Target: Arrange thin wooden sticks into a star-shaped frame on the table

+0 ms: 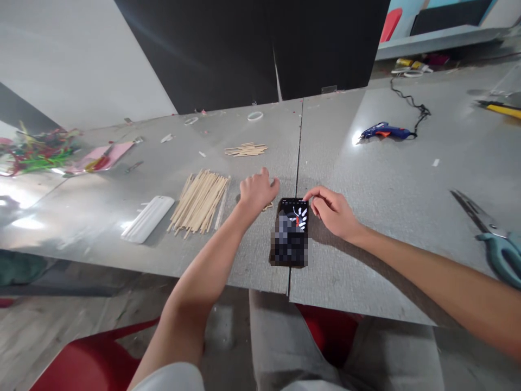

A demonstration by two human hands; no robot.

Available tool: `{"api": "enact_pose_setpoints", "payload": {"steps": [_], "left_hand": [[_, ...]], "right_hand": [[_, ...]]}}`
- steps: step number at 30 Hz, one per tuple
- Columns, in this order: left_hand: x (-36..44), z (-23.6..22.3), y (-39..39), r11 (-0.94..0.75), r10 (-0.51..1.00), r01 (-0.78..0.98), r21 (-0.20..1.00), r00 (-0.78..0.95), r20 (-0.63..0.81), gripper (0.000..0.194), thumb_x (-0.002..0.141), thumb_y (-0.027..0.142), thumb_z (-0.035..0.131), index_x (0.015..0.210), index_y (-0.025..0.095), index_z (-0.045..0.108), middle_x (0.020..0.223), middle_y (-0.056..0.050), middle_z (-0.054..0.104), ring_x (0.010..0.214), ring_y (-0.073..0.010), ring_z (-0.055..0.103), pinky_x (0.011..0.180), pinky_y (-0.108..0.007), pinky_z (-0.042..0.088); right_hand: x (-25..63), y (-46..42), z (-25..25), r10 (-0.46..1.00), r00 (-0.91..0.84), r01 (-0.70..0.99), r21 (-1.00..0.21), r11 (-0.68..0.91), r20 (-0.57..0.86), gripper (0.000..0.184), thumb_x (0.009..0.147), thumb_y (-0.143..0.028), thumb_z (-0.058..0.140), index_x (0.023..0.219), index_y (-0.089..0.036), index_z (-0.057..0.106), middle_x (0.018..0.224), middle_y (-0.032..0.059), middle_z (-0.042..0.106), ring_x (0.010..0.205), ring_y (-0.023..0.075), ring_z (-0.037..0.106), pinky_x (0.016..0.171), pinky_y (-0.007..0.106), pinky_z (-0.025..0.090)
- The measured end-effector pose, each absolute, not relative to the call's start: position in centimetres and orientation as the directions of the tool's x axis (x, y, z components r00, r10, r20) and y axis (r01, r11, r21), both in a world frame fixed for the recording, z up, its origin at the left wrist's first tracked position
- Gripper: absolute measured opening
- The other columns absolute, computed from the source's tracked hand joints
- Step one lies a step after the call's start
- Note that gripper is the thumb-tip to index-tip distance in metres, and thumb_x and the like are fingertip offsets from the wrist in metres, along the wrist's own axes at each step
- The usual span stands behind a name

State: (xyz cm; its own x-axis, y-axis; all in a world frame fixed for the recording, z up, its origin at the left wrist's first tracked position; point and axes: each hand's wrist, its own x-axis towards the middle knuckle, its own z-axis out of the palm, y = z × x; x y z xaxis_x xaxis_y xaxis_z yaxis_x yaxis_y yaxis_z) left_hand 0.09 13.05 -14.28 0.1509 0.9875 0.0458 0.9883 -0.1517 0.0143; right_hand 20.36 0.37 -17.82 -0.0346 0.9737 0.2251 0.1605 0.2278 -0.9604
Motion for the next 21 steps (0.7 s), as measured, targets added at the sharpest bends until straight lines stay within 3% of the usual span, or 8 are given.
{"api": "enact_pose_setpoints", "payload": {"steps": [6, 15, 21], "left_hand": [[0.0, -14.8, 13.5, -0.173, 0.981, 0.984, 0.033, 0.170, 0.091, 0.050, 0.110, 0.053, 0.044, 0.132, 0.021, 0.075, 0.114, -0.020, 0.083, 0.112, -0.0401, 0.078, 0.092, -0.044, 0.055], [-0.2, -14.0, 13.3, -0.385, 0.921, 0.923, -0.009, 0.385, 0.054, 0.049, 0.109, 0.052, 0.046, 0.137, 0.026, 0.077, 0.107, -0.014, 0.084, 0.106, -0.0350, 0.079, 0.091, -0.040, 0.054], [-2.4, -13.4, 14.3, -0.560, 0.825, 0.828, -0.025, 0.560, 0.079, 0.050, 0.107, 0.055, 0.048, 0.126, 0.026, 0.084, 0.097, -0.011, 0.084, 0.097, -0.0308, 0.078, 0.092, -0.040, 0.054]], "right_hand": [[20.3, 0.3, -17.7, 0.975, -0.045, 0.146, -0.964, 0.223, 0.219, 0.015, 0.100, -0.026, 0.055, 0.099, -0.023, 0.070, 0.064, -0.0044, 0.053, 0.059, 0.0145, 0.047, 0.060, 0.031, 0.036], [20.4, 0.2, -17.5, 0.975, -0.035, 0.171, -0.960, 0.223, 0.220, 0.017, 0.099, -0.023, 0.053, 0.098, -0.022, 0.070, 0.065, -0.0041, 0.053, 0.059, 0.0146, 0.047, 0.060, 0.031, 0.036], [20.3, 0.2, -17.4, 0.974, -0.036, 0.157, -0.961, 0.226, 0.223, 0.016, 0.098, -0.023, 0.054, 0.098, -0.023, 0.070, 0.065, -0.0041, 0.054, 0.059, 0.0144, 0.047, 0.060, 0.031, 0.035]]}}
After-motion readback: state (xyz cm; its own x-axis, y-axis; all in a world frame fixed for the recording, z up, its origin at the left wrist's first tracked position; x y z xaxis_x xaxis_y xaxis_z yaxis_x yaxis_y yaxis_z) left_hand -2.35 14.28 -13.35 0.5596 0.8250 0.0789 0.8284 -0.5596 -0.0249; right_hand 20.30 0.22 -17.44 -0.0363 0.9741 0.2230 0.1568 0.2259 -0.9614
